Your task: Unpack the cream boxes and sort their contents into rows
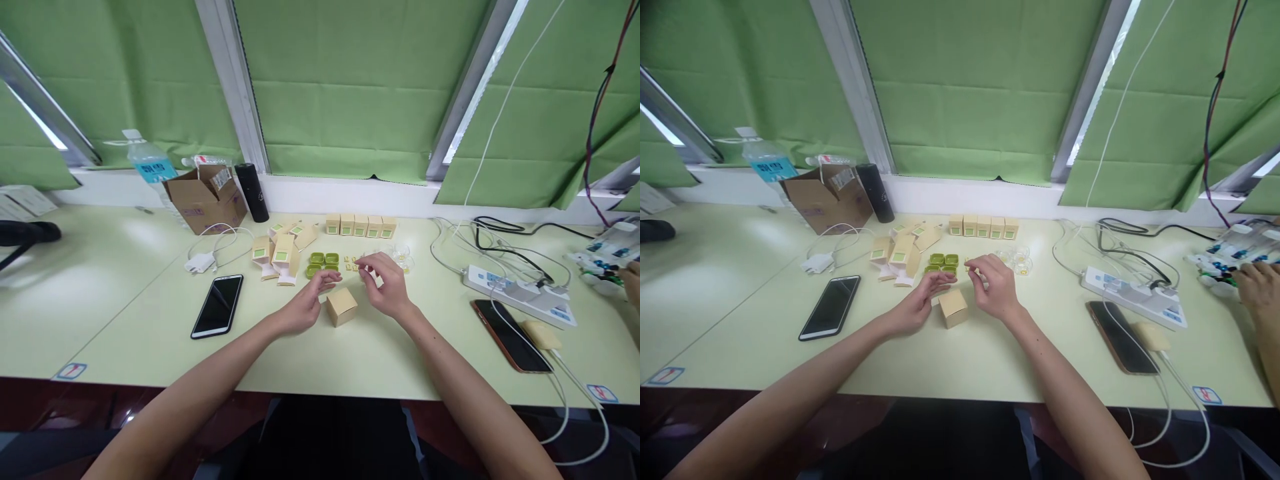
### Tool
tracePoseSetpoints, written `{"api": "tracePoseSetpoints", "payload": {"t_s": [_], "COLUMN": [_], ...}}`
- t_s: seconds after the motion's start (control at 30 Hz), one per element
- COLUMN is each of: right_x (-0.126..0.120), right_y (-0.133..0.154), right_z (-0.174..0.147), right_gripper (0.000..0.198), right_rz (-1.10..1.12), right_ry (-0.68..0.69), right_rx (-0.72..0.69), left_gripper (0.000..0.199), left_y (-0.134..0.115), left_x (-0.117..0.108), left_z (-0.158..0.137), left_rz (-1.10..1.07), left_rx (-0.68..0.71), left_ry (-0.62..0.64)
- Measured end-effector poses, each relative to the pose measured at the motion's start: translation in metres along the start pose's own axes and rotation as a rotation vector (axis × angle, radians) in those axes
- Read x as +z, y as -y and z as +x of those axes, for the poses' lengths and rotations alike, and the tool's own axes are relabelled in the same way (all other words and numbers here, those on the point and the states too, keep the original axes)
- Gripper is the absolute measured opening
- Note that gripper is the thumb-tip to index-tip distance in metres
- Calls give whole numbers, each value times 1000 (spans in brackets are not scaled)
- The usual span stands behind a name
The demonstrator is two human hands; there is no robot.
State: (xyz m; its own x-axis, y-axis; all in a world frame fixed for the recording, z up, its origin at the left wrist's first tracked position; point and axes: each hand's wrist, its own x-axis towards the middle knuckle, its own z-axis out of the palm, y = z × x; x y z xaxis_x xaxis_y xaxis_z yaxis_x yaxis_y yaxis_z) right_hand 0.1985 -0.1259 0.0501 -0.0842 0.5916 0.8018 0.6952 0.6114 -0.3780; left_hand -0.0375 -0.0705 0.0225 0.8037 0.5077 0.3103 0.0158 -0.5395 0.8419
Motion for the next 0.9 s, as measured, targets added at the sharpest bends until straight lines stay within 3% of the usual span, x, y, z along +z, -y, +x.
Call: {"api": "tracePoseSetpoints", "payload": {"t_s": [0.07, 0.23, 0.33, 0.53, 0.7, 0.9], "right_x": [1, -6, -8, -3, 6, 15], "right_y": [0, 7, 9, 8, 14, 24], "right_z": [-6, -17, -18, -19, -22, -25], "right_gripper": [16, 28, 29, 27, 27, 28], "right_rz": [20, 58, 47, -15, -58, -40], "right_ry": [51, 309, 365, 349, 318, 306], "right_rx": [-36, -22, 51, 123, 153, 161], "left_gripper": [55, 84, 74, 66, 86, 60], "left_y": [1, -1, 2, 7, 8, 18], "left_x": [-1, 3, 5, 1, 26, 47], "left_z": [-2, -8, -9, -7, -8, -9], "left_rz": [53, 277, 373, 475, 693, 809], "left_rx": [53, 84, 130, 117, -15, 115], "left_ry": [-45, 24, -38, -193, -355, -476]}}
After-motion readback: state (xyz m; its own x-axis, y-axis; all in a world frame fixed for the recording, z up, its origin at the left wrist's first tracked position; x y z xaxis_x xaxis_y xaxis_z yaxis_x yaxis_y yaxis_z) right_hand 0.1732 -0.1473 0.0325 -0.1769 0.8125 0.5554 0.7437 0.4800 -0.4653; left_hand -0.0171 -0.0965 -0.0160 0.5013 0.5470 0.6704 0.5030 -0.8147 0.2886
